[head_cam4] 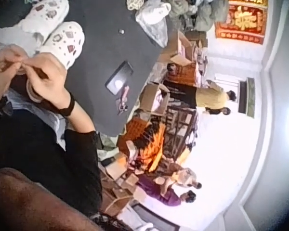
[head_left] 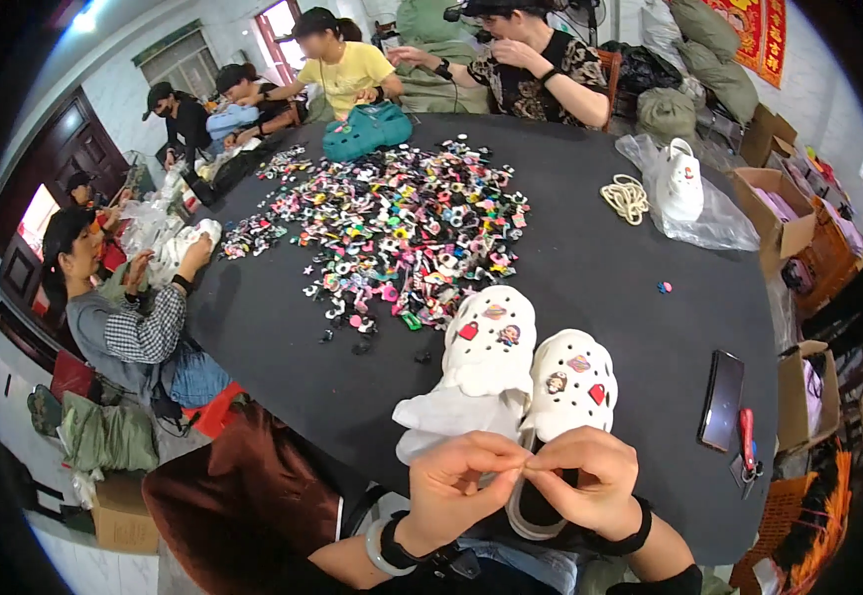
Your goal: Attaching small decorative charms into the holes of white foam clogs.
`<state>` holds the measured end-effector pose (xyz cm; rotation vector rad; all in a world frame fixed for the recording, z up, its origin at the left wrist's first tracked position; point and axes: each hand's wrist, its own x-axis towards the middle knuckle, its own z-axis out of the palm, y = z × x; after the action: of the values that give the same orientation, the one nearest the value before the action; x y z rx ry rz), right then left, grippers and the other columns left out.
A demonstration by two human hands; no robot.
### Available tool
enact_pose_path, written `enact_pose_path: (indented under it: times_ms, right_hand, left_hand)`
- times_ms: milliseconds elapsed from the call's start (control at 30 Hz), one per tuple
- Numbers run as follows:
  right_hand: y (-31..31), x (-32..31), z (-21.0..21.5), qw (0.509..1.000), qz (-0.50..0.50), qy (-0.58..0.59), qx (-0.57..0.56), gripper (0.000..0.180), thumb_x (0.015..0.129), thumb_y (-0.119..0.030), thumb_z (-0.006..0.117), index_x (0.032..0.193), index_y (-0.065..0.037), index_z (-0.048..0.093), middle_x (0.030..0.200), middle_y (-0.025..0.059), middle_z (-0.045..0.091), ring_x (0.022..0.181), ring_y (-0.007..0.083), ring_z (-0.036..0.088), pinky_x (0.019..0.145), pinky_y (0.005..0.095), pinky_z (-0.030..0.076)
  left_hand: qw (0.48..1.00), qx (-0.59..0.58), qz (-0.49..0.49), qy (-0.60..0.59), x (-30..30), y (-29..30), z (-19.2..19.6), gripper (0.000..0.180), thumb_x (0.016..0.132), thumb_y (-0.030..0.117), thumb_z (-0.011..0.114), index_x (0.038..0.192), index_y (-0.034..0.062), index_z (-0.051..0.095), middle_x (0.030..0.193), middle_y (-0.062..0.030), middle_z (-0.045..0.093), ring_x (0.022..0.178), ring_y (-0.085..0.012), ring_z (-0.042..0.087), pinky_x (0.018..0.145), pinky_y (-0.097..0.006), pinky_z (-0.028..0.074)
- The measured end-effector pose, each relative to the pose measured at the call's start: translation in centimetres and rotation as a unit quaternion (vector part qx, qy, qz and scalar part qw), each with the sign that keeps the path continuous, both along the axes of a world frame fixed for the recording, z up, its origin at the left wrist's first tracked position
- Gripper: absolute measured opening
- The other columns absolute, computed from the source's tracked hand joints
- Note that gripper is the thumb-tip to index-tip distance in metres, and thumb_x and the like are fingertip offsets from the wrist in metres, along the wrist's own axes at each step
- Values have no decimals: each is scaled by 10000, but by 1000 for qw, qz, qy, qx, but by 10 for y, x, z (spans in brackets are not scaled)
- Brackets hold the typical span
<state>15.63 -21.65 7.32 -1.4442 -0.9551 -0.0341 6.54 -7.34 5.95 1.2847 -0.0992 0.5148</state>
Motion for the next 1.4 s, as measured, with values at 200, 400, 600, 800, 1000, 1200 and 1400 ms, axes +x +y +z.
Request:
enact_pose_path:
  times_ms: [200, 400, 600, 800, 1000, 1200, 1400]
  right_hand:
    - [-7, -1, 0, 999, 9, 14, -29, 132, 696, 39, 752, 807, 4, 688, 775, 105, 674, 675, 170, 651, 608, 256, 511]
    - [-6, -4, -1, 1000, 16, 7, -18, 127, 697, 45, 746, 804, 3, 695, 779, 105, 676, 690, 179, 659, 625, 264, 519]
    - [-5, -3, 2, 999, 26, -17, -24, 161, 675, 59, 747, 820, 0, 705, 786, 99, 676, 705, 189, 666, 627, 270, 530]
    - [-7, -2, 2, 997, 32, -64, -31, 194, 691, 44, 737, 876, -11, 712, 832, 93, 682, 727, 189, 673, 643, 272, 542]
    - [-8, -5, 4, 995, 20, -93, -28, 181, 692, 41, 737, 863, -10, 708, 825, 90, 686, 732, 192, 674, 640, 274, 546]
    - [-8, -4, 5, 998, 34, -34, -35, 174, 705, 15, 754, 873, -8, 718, 834, 95, 692, 740, 194, 679, 661, 274, 548]
    - [-8, -4, 0, 998, 43, 34, -27, 162, 723, -1, 758, 881, -5, 725, 833, 99, 700, 736, 196, 680, 673, 274, 544]
  left_hand:
    - [999, 34, -12, -10, -2, 2, -2, 174, 784, -149, 627, 940, -73, 641, 1021, -197, 640, 938, -224, 642, 833, -303, 514]
    - [998, 66, 1, -14, -4, 5, -3, 168, 778, -133, 645, 934, -73, 652, 1000, -199, 654, 921, -233, 649, 807, -302, 518]
    - [993, 116, 18, -11, -6, 9, 2, 170, 765, -125, 659, 924, -64, 668, 982, -182, 667, 899, -228, 659, 794, -291, 518]
    - [992, 123, 4, 4, -8, 12, 2, 161, 760, -140, 642, 907, -77, 660, 964, -194, 651, 901, -251, 655, 801, -328, 524]
    - [996, 86, 0, 2, -9, 7, 3, 155, 763, -140, 628, 903, -77, 650, 971, -194, 647, 918, -248, 647, 817, -332, 518]
    - [997, 82, 10, 2, -8, 6, 3, 152, 761, -138, 625, 898, -75, 645, 966, -192, 647, 921, -253, 646, 822, -337, 517]
    - [965, 240, 92, -61, -2, 6, 10, 160, 720, -120, 660, 868, -60, 648, 928, -189, 656, 865, -268, 665, 772, -328, 536]
